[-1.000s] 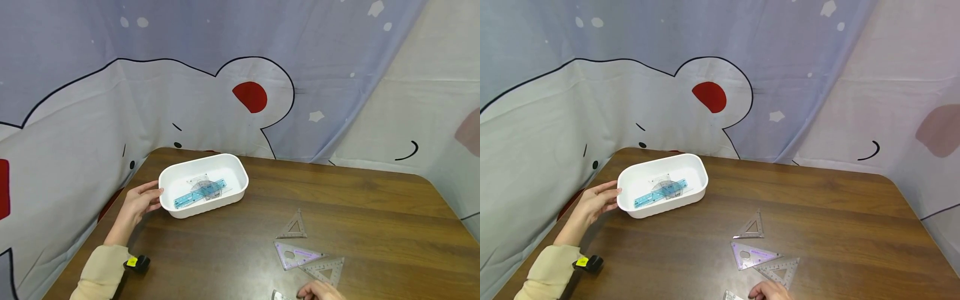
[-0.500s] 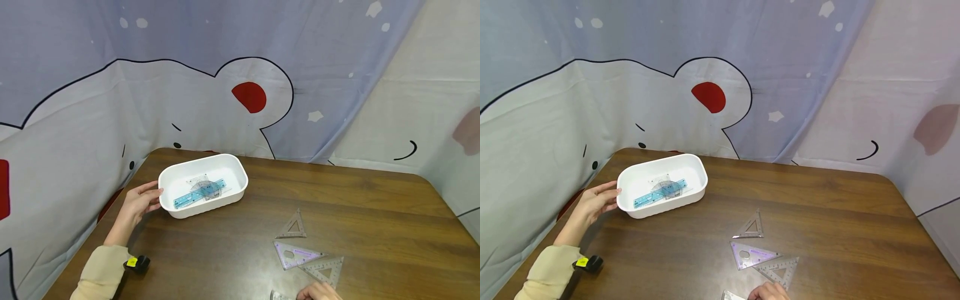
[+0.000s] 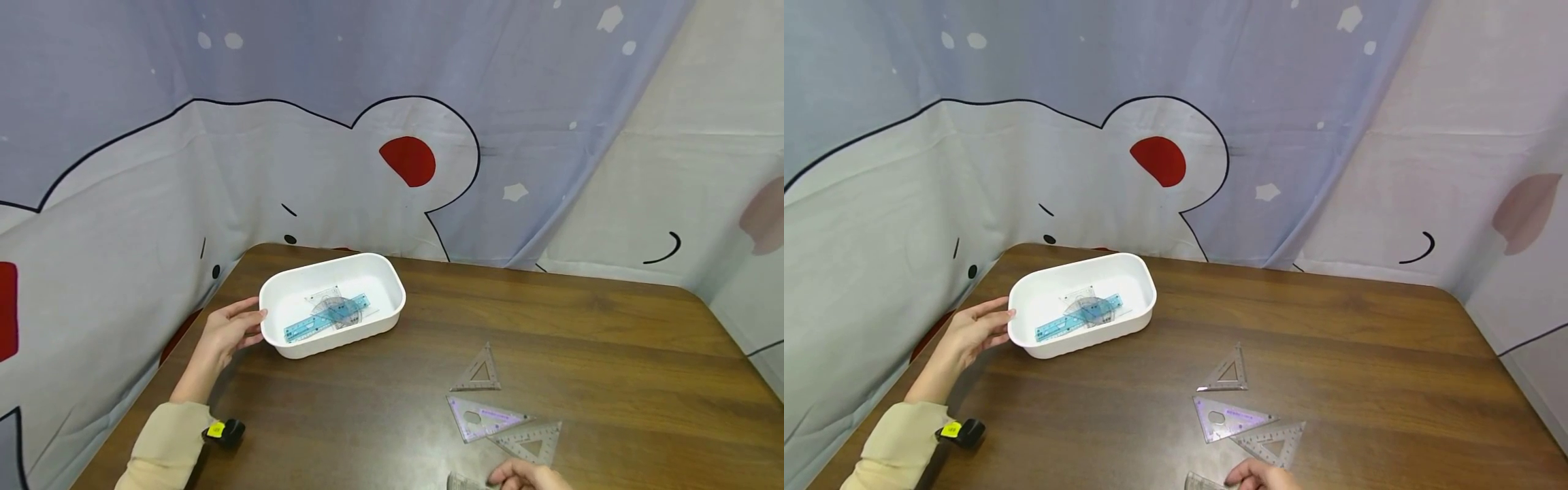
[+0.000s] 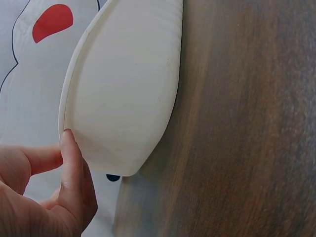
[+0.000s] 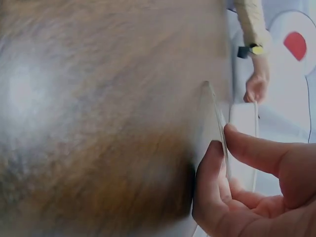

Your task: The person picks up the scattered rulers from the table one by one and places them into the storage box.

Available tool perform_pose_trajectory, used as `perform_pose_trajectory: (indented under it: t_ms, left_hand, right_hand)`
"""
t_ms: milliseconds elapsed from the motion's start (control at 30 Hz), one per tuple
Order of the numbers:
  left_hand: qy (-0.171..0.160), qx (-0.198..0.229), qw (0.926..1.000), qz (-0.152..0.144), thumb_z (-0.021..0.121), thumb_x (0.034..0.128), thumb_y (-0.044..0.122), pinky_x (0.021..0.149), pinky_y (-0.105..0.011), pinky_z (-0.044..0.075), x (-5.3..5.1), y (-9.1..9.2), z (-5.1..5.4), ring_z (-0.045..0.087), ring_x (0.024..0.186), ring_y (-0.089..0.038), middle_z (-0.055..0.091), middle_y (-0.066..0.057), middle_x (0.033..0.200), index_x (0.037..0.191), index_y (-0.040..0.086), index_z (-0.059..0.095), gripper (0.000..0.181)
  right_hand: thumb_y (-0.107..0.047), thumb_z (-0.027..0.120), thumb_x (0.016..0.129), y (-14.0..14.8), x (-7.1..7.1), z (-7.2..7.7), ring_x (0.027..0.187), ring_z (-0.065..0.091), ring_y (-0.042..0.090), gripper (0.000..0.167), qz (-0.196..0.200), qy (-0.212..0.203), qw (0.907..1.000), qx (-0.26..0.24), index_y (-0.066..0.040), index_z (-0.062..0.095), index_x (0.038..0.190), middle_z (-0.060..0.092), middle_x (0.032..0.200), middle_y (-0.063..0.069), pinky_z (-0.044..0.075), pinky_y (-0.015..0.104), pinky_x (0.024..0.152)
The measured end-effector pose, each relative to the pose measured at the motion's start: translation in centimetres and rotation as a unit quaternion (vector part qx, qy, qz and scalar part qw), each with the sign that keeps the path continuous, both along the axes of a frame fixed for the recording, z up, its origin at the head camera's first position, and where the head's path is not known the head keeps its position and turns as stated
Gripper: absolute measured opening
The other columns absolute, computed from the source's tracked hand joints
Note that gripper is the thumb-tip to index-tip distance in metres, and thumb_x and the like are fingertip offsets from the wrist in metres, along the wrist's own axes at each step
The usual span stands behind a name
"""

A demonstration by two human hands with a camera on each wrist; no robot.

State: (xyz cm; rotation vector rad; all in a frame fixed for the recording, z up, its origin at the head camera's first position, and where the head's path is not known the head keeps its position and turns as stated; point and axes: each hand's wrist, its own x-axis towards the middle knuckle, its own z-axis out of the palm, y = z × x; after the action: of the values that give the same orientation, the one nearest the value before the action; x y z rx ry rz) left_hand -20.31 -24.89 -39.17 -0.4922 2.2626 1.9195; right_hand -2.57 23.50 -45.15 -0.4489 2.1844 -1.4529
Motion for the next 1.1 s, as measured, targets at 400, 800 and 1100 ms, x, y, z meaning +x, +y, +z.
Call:
perform_pose_trajectory:
  t_ms: [400,800,1100]
  left_hand:
    - [0.003,0.000,1.0000,-0.001,0.063,0.0934,0.019,0.070,-0.021,0.060,0.0,0.0,-0.1,0.063,0.072,-0.003,0.060,0.004,0.096,0.148,0.001,0.032,0.066]
    - [0.000,-0.006,1.0000,0.007,0.064,0.0930,0.020,0.071,-0.022,0.060,-0.2,0.0,-0.4,0.063,0.072,-0.004,0.061,-0.004,0.107,0.148,0.002,0.034,0.065]
    - [-0.001,-0.006,0.9999,0.008,0.065,0.0927,0.021,0.071,-0.022,0.060,-0.2,-0.1,-0.5,0.063,0.073,-0.004,0.061,-0.007,0.111,0.148,0.003,0.034,0.066]
  right_hand:
    - [-0.002,0.054,0.093,1.4,-1.7,0.8,0.088,0.061,-0.004,0.038,0.125,-0.079,0.9755,-0.163,0.029,0.043,0.111,0.065,0.097,-0.015,0.052,0.012,0.080]
    - [-0.006,0.052,0.096,0.3,-3.2,4.2,0.078,0.057,-0.001,0.027,0.066,-0.227,0.9556,-0.176,0.012,0.053,0.115,0.061,0.092,-0.007,0.052,0.012,0.067]
    - [-0.009,0.052,0.096,-0.3,-6.4,6.7,0.085,0.061,0.002,0.020,0.061,-0.233,0.9538,-0.179,-0.009,0.055,0.117,0.060,0.097,-0.008,0.057,0.021,0.081]
